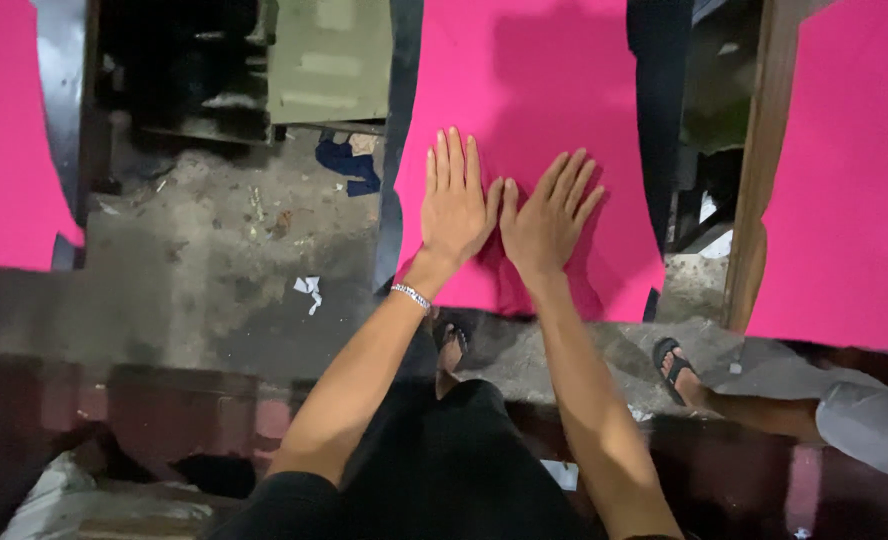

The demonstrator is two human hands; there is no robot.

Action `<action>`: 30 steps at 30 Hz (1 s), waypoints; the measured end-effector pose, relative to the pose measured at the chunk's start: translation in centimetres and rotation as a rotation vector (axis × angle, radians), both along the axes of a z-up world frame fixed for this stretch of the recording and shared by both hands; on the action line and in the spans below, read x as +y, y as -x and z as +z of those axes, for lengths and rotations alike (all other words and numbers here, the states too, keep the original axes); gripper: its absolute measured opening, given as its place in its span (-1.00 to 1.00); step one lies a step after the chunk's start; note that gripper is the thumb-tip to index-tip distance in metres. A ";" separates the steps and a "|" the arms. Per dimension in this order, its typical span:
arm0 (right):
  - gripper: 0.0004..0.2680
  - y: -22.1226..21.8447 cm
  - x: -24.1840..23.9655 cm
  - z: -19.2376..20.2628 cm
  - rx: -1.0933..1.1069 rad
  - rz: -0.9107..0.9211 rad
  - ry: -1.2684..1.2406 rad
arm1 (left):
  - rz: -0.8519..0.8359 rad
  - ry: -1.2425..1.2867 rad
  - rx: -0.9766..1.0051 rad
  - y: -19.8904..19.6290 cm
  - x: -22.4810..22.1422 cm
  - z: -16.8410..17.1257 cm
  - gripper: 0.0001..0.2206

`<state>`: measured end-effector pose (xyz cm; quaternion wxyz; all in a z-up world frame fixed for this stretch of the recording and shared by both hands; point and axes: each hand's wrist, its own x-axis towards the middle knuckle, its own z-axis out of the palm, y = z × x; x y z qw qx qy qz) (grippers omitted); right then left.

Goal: Organizing and smoothing fabric pieces on printing boards in preparation for screen printing.

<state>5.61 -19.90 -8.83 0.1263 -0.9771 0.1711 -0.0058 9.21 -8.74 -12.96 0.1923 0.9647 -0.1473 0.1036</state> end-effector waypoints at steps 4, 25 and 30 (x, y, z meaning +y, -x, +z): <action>-0.41 -6.4 -0.8 -0.3 0.009 -0.043 0.017 | 0.010 -0.015 0.018 -6.5 -1.4 -0.3 -0.36; -0.43 -28.1 -6.4 -0.6 0.003 -0.074 0.086 | -0.005 -0.182 0.001 -27.9 -6.9 2.9 -0.43; -0.44 -28.2 -6.8 -1.7 -0.092 -0.085 0.095 | -0.043 -0.251 0.038 -28.4 -6.9 2.4 -0.45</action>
